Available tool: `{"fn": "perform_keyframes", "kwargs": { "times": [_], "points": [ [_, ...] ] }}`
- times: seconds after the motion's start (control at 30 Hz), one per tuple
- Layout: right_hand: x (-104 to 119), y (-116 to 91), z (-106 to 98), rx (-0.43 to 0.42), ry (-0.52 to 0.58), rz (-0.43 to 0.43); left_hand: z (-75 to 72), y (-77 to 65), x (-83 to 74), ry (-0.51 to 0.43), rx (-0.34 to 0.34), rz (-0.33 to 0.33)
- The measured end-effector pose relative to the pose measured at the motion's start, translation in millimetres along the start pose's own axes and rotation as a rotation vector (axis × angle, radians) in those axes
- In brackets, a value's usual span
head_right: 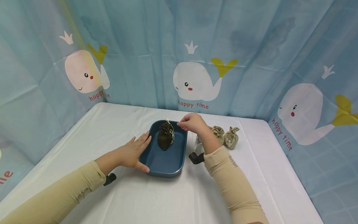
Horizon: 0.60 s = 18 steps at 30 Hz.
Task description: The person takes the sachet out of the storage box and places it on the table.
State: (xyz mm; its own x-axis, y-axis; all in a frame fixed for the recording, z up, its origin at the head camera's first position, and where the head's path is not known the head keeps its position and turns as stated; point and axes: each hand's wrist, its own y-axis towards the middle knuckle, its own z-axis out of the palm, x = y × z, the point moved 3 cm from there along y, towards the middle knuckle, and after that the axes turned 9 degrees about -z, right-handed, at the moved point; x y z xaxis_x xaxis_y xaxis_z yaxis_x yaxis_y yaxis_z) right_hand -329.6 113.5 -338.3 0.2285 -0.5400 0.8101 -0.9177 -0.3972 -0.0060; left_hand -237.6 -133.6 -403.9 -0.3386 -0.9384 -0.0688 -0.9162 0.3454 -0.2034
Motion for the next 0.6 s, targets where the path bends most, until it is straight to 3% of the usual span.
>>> {"fn": "perform_keyframes", "kwargs": {
  "times": [0.37, 0.6],
  "points": [
    [-0.2, 16.4, 27.2, 0.031, 0.020, 0.022, 0.5, 1.4, 0.5, -0.016, -0.004, 0.001],
    [2.8, 20.0, 36.8, 0.033, -0.042, 0.025, 0.4, 0.6, 0.7, -0.012, -0.002, 0.009]
  ]
}}
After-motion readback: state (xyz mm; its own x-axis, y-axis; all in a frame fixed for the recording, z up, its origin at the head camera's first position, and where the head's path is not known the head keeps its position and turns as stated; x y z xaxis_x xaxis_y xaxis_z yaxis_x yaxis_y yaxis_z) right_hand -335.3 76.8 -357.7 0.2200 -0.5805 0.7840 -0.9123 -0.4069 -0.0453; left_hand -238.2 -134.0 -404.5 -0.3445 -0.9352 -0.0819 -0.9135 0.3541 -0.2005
